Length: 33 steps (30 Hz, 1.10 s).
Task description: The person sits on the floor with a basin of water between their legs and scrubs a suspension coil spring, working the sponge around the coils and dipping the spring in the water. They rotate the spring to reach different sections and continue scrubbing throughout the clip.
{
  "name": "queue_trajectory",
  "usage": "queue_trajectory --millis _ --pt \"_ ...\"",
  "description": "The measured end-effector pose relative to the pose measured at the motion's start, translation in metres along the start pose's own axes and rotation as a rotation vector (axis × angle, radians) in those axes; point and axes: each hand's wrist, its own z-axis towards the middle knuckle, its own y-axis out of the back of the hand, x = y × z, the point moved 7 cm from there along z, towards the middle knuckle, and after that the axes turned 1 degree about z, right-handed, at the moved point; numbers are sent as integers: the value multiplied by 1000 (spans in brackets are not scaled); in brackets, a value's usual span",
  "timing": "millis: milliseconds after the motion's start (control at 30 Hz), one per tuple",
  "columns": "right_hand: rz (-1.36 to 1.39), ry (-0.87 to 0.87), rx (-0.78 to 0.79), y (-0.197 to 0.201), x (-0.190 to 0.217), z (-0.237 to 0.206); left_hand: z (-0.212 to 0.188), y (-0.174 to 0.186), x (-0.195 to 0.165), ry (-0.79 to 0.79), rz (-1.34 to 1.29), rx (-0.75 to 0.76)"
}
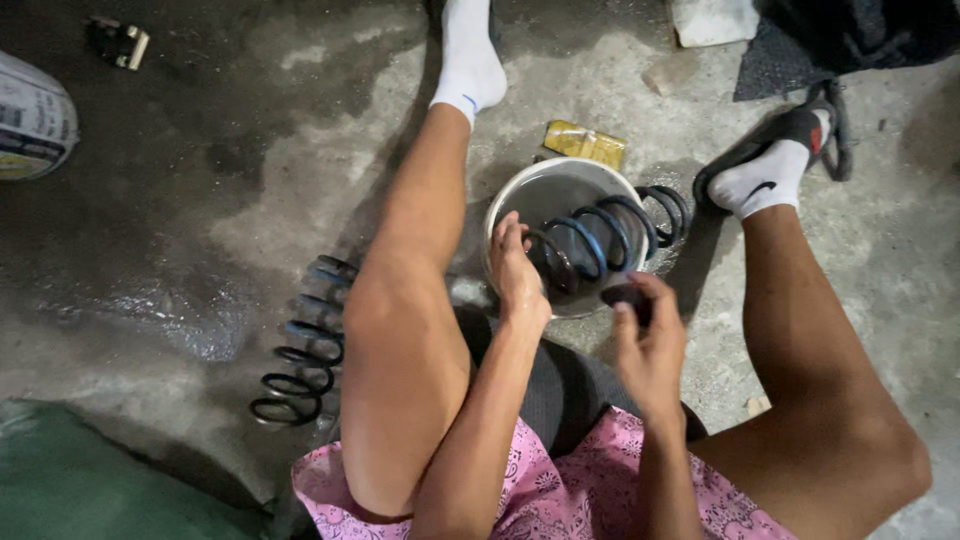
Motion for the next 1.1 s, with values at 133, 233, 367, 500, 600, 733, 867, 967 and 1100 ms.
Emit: queue_trajectory --millis 133,233,367,500,600,733,867,967,1100 --pt "288 -313 -77 11 -34 -1 -4 1 0 86 -36 9" --pt "280 -355 -69 16 -47 1 -13 1 1 139 -83 70" --pt "51 63 -77 10 -31 5 -32 3 -6 29 -52 237" --pt "358 -219 -45 -5 -64 1 -42 4 -15 -215 229 351" --pt "587 -311 -90 -3 -80 -1 -41 2 -17 -341 326 360" --pt "675 -281 -112 4 -85 -1 -22 10 -5 -137 275 152" --pt "267 -259 -32 1 -76 -5 0 16 12 290 6 28" --pt "217 -153 -48 0 -55 -5 2 8 14 421 -151 84" --pt "64 -30 -112 2 -24 -2 -5 9 9 442 -130 38"
